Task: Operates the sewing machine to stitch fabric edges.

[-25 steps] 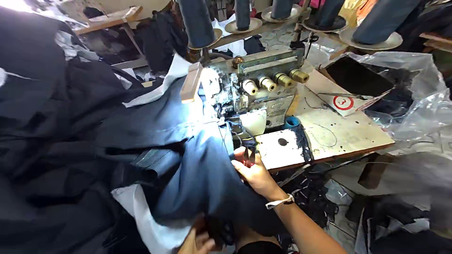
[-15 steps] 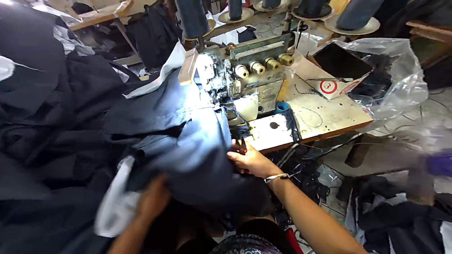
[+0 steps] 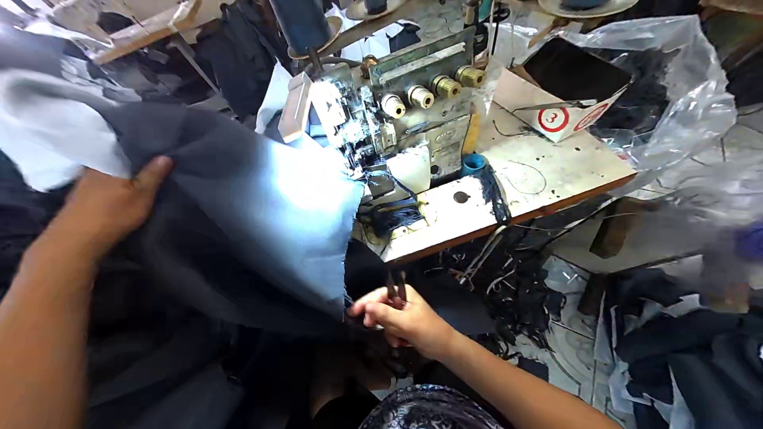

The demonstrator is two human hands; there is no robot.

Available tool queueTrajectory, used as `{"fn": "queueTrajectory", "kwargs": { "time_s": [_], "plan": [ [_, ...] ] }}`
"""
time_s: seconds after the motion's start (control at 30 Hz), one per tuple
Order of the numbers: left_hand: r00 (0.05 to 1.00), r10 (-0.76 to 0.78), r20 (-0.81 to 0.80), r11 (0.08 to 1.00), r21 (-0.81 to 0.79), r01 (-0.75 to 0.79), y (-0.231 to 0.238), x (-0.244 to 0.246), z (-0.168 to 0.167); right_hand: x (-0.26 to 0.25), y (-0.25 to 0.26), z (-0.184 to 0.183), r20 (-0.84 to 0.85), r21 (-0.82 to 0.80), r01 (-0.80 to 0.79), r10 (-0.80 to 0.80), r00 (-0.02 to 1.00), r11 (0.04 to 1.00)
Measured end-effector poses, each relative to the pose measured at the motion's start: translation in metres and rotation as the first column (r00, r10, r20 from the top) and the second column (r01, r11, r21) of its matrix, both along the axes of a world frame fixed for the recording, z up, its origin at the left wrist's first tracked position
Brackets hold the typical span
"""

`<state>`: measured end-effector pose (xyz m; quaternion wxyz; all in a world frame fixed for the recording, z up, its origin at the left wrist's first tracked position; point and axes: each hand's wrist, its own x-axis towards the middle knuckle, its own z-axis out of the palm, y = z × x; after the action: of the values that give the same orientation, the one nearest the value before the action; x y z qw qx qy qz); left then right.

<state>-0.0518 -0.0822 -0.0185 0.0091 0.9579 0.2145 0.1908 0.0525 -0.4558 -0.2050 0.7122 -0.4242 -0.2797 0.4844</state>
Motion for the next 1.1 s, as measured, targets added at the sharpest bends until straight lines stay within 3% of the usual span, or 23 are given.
{"fn": "queueTrajectory", "kwargs": {
  "time_s": [0.1,0.17,0.23,0.3,0.37,0.4,0.43,0.5,0.53,0.57,0.6,0.63,0.67,0.7,0.77,0.83,0.87,0.93,1.0,1.03,1.1],
  "plan": [
    [0.992,0.129,-0.001,0.907,-0.405,-0.118,-0.016,-0.020,-0.030,0.014,-0.012,-0.015,0.201,-0.107,0.147,-0.123,0.972,0.983],
    [0.972,0.235,-0.008,0.820,-0.536,-0.203,-0.035,-0.030,-0.027,0.024,0.006,-0.001,0.245,-0.134,0.260,-0.222,0.944,0.956],
    [0.954,0.292,-0.067,0.767,-0.579,-0.275,-0.067,-0.036,-0.005,0.032,0.031,0.007,0.192,-0.116,0.331,-0.306,0.932,0.936],
    [0.949,0.273,-0.154,0.794,-0.521,-0.313,-0.085,-0.049,0.002,0.029,0.049,0.012,0.116,-0.051,0.364,-0.357,0.927,0.930],
    [0.984,0.143,-0.108,0.892,-0.417,-0.175,-0.066,-0.080,-0.027,0.013,0.060,0.016,0.097,-0.017,0.338,-0.335,0.937,0.941],
    [0.992,0.117,-0.040,0.898,-0.422,-0.123,-0.062,-0.091,-0.044,0.001,0.064,0.015,0.075,-0.017,0.305,-0.303,0.950,0.952],
    [0.985,0.167,0.046,0.841,-0.528,-0.118,-0.068,-0.095,-0.057,-0.013,0.068,0.012,0.026,-0.026,0.262,-0.261,0.965,0.965],
    [0.892,0.423,0.162,0.539,-0.836,-0.104,-0.108,-0.081,-0.058,-0.043,0.073,0.006,-0.133,-0.021,0.159,-0.160,0.978,0.987],
    [0.859,0.480,0.178,0.425,-0.904,-0.050,-0.124,-0.073,-0.048,-0.056,0.075,0.009,-0.221,0.000,0.105,-0.102,0.970,0.994],
    [0.874,0.431,0.225,0.378,-0.924,0.052,-0.129,-0.070,-0.037,-0.066,0.075,0.017,-0.323,0.049,0.065,-0.046,0.945,0.997],
    [0.894,0.313,0.321,0.416,-0.893,0.175,-0.117,-0.073,-0.029,-0.074,0.076,0.028,-0.433,0.124,0.040,0.017,0.901,0.992],
    [0.899,0.139,0.415,0.571,-0.776,0.270,-0.094,-0.075,-0.023,-0.079,0.075,0.042,-0.518,0.218,0.027,0.092,0.850,0.976],
    [0.913,-0.002,0.408,0.725,-0.628,0.282,-0.071,-0.074,-0.014,-0.080,0.075,0.056,-0.560,0.306,0.008,0.173,0.810,0.952],
    [0.941,0.035,0.336,0.873,-0.469,0.135,-0.064,-0.062,0.000,-0.078,0.075,0.068,-0.577,0.369,-0.010,0.238,0.781,0.929],
    [0.967,0.223,0.121,0.943,-0.280,-0.182,-0.063,-0.044,0.021,-0.075,0.075,0.074,-0.572,0.384,-0.044,0.275,0.773,0.922],
    [0.972,0.225,0.065,0.969,-0.121,-0.216,-0.043,-0.047,0.005,-0.074,0.077,0.048,-0.473,0.202,-0.069,0.159,0.867,0.977],
    [0.975,0.215,0.058,0.976,-0.055,-0.211,-0.035,-0.055,-0.013,-0.072,0.075,0.027,-0.336,0.068,-0.063,0.082,0.938,0.996],
    [0.967,0.253,0.027,0.942,-0.237,-0.239,-0.058,-0.063,-0.036,-0.063,0.064,-0.009,0.079,-0.092,0.047,-0.040,0.996,0.995],
    [0.925,0.380,-0.020,0.781,-0.529,-0.332,-0.092,-0.071,-0.050,-0.038,0.047,-0.019,0.380,-0.074,0.225,-0.181,0.907,0.972],
    [0.920,0.393,-0.007,0.683,-0.667,-0.297,-0.109,-0.075,-0.055,-0.022,0.041,-0.019,0.470,-0.022,0.315,-0.268,0.841,0.949],
    [0.917,0.386,0.095,0.471,-0.876,-0.107,-0.135,-0.080,-0.066,0.012,0.041,-0.014,0.494,0.037,0.442,-0.401,0.772,0.896]
  ]
}}
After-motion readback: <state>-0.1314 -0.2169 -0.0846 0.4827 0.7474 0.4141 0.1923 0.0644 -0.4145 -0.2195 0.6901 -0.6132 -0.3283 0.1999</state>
